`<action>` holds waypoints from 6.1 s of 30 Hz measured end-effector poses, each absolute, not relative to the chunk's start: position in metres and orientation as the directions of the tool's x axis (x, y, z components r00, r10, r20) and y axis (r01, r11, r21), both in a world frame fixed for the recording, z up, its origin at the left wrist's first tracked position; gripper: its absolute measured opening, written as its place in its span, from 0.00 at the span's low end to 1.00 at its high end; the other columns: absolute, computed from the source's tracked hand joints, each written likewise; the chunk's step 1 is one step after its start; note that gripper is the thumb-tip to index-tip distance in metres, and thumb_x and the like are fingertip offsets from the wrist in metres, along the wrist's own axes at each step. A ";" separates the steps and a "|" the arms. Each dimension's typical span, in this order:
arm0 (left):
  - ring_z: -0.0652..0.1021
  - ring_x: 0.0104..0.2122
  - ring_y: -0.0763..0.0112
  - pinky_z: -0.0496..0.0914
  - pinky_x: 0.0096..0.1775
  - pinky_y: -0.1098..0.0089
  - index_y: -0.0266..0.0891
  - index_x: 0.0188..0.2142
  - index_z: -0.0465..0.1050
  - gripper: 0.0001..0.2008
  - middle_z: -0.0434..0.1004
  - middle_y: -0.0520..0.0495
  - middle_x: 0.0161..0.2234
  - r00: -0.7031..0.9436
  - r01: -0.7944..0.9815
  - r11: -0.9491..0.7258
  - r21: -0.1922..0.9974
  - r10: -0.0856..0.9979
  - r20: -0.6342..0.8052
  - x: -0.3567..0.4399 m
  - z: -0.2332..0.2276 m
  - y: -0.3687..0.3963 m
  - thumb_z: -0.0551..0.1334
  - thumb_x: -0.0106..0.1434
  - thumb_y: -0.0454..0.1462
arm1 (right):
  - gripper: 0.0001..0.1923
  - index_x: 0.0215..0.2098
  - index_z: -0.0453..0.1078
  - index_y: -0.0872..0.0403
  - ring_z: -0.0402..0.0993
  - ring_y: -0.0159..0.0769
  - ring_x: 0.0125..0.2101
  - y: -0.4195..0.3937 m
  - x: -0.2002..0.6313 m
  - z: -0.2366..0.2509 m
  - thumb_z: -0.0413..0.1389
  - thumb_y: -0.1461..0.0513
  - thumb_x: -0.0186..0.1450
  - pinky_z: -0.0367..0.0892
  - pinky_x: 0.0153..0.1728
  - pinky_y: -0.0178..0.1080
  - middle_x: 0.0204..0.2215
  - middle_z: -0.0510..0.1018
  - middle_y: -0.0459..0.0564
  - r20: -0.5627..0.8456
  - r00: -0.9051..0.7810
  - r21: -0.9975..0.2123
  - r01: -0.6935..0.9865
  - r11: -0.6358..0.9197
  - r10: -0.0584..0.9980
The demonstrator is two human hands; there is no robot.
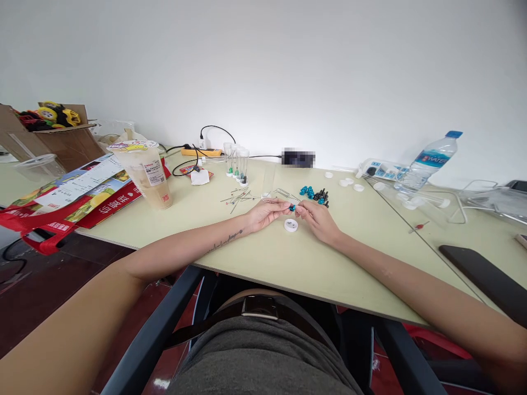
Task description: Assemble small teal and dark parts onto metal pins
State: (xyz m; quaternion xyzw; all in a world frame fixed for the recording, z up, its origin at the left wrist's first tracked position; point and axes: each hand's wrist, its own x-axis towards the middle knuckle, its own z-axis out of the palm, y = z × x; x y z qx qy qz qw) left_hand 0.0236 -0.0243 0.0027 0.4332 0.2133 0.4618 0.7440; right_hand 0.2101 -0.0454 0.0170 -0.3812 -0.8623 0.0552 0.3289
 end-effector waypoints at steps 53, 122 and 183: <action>0.75 0.31 0.79 0.67 0.44 0.75 0.30 0.28 0.75 0.04 0.76 0.47 0.28 0.449 -0.519 0.159 0.840 0.887 0.109 0.023 0.004 -0.023 0.65 0.50 0.29 | 0.13 0.41 0.61 0.51 0.67 0.37 0.33 -0.047 0.209 0.015 0.45 0.52 0.66 0.62 0.38 0.42 0.35 0.70 0.50 0.592 -0.437 -0.359 0.610 0.707 0.677; 0.77 0.32 0.75 0.68 0.44 0.71 0.30 0.30 0.74 0.06 0.76 0.46 0.30 0.522 -0.446 0.207 0.871 0.850 0.065 0.021 0.004 -0.022 0.66 0.51 0.31 | 0.12 0.32 0.62 0.52 0.64 0.35 0.29 -0.047 0.209 0.017 0.45 0.53 0.66 0.60 0.32 0.38 0.27 0.67 0.47 0.578 -0.487 -0.325 0.598 0.732 0.655; 0.77 0.32 0.75 0.69 0.43 0.72 0.29 0.31 0.74 0.07 0.76 0.45 0.30 0.517 -0.450 0.165 0.878 0.849 0.105 0.020 0.001 -0.020 0.65 0.52 0.31 | 0.13 0.33 0.63 0.53 0.65 0.34 0.28 -0.043 0.212 0.015 0.47 0.52 0.65 0.59 0.31 0.37 0.28 0.71 0.48 0.585 -0.454 -0.379 0.579 0.721 0.672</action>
